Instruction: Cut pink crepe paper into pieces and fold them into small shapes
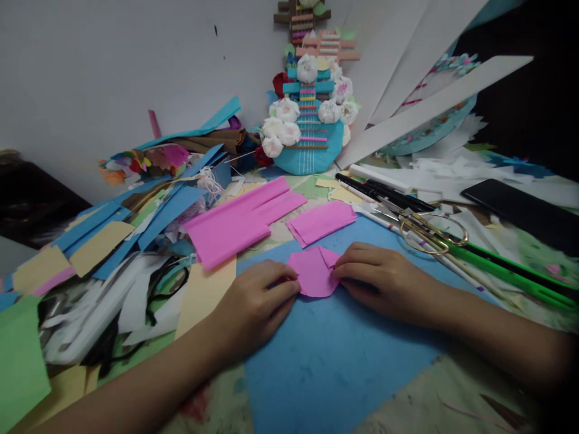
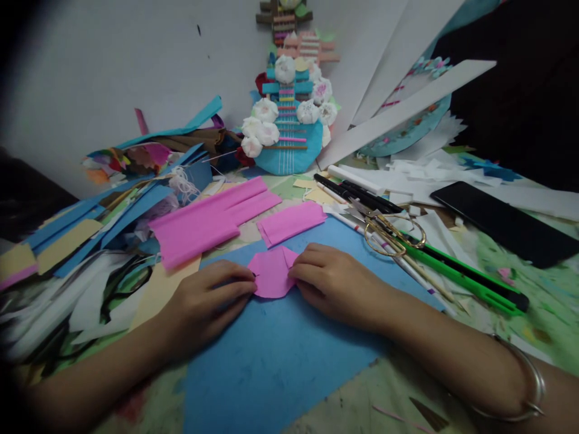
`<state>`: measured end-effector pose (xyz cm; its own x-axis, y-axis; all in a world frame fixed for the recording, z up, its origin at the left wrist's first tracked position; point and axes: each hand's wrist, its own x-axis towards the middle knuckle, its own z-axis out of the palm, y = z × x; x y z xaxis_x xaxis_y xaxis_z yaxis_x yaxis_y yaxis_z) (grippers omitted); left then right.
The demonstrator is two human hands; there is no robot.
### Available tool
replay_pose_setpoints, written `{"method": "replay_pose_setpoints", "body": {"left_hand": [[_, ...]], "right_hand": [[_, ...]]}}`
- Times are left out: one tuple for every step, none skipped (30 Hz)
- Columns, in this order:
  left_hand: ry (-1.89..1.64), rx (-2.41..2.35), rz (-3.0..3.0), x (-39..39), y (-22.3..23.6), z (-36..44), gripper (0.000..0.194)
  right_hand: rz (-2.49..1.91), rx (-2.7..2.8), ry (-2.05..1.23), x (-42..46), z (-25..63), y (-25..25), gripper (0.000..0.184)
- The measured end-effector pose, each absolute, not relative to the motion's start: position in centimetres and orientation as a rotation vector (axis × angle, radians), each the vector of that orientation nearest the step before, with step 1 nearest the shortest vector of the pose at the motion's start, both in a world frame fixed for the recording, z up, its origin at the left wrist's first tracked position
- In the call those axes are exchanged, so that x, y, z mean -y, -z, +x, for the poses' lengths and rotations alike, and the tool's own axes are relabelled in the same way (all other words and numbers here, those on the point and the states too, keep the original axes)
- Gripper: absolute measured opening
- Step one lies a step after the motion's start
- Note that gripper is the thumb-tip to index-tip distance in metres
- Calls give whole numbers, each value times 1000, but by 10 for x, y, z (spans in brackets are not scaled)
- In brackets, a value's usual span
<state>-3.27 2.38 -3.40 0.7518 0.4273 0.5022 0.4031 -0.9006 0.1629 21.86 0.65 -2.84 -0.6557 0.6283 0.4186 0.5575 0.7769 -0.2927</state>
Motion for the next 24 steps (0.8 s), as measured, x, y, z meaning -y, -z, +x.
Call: {"method": "replay_pose_setpoints", "body": {"left_hand": [[-865, -714, 2861, -24, 34, -32, 13], [-876, -732, 2831, -24, 33, -32, 13], [-875, -746, 2805, -24, 33, -31, 12], [-869, -756, 2782, -24, 33, -31, 13], [-858, -763, 2763, -24, 32, -30, 13], [-849, -766, 2746, -24, 32, -30, 13], [-843, -771, 2726, -24, 32, -29, 13], [-841, -777, 2705, -24, 32, -29, 12], [-836, -787, 2679, -24, 31, -28, 11], [-830, -800, 2650, -24, 31, -28, 10], [-817, -818, 2616, -24, 30, -27, 9], [-799, -839, 2578, -24, 29, -27, 9], [-776, -859, 2538, -24, 28, -26, 9], [-752, -877, 2496, -25, 27, -26, 10], [-725, -896, 2455, -25, 26, -26, 10], [-703, -913, 2417, -26, 25, -26, 10], [-680, -930, 2387, -26, 24, -25, 9], [-664, -945, 2364, -27, 24, -25, 9], [-650, -958, 2347, -27, 23, -25, 9], [-642, -967, 2336, -27, 23, -24, 10], [-636, -975, 2329, -27, 23, -24, 10], [-633, -984, 2326, -27, 24, -23, 10], [-633, -997, 2326, -26, 24, -23, 10], [-636, -1010, 2329, -26, 24, -22, 10]], "right_hand": [[-886, 2453, -211, -8, 219, 29, 19], [-894, 2440, -237, -9, 219, 29, 18], [-912, 2422, -265, -10, 219, 29, 17], [-943, 2401, -299, -11, 220, 29, 16], [-984, 2379, -339, -11, 220, 29, 15], [-1029, 2358, -382, -12, 220, 29, 14], [-1073, 2337, -422, -12, 221, 29, 13], [-1110, 2319, -459, -13, 221, 29, 13], [-1138, 2302, -490, -13, 221, 29, 13], [-1159, 2289, -516, -14, 221, 29, 12], [-1176, 2276, -540, -14, 220, 29, 12], [-1191, 2258, -564, -15, 220, 29, 11], [-1204, 2239, -593, -15, 220, 28, 10], [-1215, 2218, -622, -16, 220, 28, 9], [-1227, 2198, -651, -16, 220, 28, 9], [-1239, 2179, -674, -16, 220, 29, 8], [-1250, 2164, -692, -17, 220, 29, 8], [-1262, 2153, -703, -17, 219, 29, 8], [-1277, 2148, -710, -17, 219, 28, 8], [-1296, 2145, -714, -17, 218, 28, 9], [-1316, 2144, -717, -17, 217, 28, 9], [-1333, 2145, -713, -17, 216, 28, 10], [-1346, 2150, -703, -16, 215, 27, 11], [-1354, 2157, -687, -16, 214, 27, 12]]}}
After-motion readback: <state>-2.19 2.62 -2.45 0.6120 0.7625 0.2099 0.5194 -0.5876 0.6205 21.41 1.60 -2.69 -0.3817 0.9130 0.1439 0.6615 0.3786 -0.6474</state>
